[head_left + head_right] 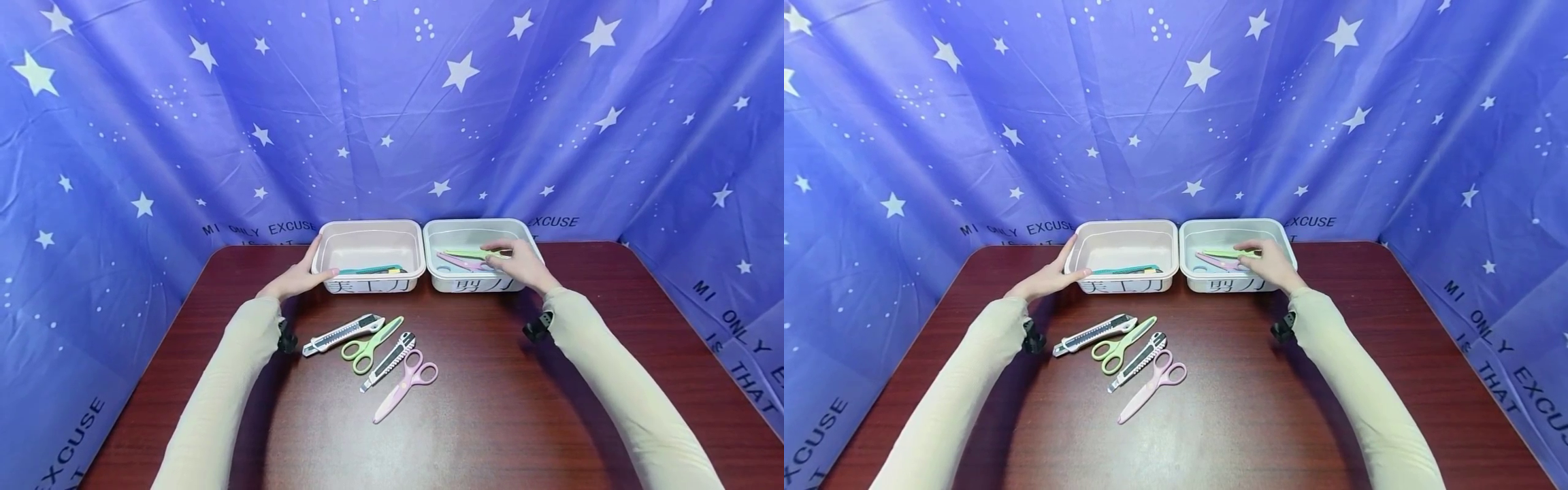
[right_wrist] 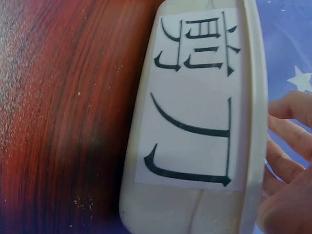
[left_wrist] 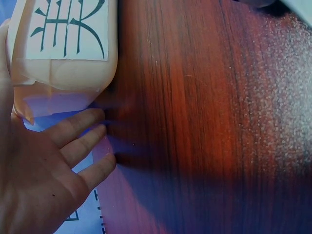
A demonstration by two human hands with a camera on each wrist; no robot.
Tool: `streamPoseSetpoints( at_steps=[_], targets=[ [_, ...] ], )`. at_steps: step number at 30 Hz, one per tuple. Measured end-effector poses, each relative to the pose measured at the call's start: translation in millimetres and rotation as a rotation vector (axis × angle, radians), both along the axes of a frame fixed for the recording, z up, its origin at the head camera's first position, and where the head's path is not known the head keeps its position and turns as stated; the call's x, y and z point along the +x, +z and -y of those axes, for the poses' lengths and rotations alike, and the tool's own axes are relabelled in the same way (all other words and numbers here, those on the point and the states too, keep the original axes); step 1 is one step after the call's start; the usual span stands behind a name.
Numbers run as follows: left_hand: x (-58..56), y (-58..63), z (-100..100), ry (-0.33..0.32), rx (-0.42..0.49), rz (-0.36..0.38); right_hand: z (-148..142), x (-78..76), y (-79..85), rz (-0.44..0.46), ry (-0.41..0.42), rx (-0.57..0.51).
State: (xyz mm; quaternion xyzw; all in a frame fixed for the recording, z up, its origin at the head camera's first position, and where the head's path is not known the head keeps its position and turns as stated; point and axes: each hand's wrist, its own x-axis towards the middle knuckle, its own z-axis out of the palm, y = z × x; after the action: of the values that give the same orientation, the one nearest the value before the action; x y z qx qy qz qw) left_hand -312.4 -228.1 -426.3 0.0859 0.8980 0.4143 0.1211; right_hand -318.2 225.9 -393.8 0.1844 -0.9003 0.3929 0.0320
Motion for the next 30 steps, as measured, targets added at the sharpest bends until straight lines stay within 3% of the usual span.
streamPoseSetpoints(
  at_steps=[5,8,11,14,17,20,30],
  targets=[
    [0.6,2.3,-1,0.001,-0.006,0.005,1,5.4,2.1,-0.003,-0.014,-0.087],
    [0.4,4.2,-1,-0.003,-0.015,0.007,4,9.5,3.0,-0.033,0.019,-0.13],
    [9.4,19.0,-6,-0.014,-0.006,0.022,12,21.1,10.8,-0.079,0.064,-0.145],
    [11.7,23.6,-7,-0.014,0.014,0.045,16,26.3,9.9,-0.111,0.104,-0.15],
    [5.5,12.8,-4,-0.009,-0.002,0.034,16,24.1,1.2,-0.122,0.132,-0.156],
    [0.5,2.7,-2,-0.003,-0.024,0.013,22,30.0,2.5,-0.137,0.165,-0.16],
    [1.8,3.2,-2,0.0,-0.032,-0.003,48,63.1,24.1,-0.155,0.299,-0.179]
  ],
)
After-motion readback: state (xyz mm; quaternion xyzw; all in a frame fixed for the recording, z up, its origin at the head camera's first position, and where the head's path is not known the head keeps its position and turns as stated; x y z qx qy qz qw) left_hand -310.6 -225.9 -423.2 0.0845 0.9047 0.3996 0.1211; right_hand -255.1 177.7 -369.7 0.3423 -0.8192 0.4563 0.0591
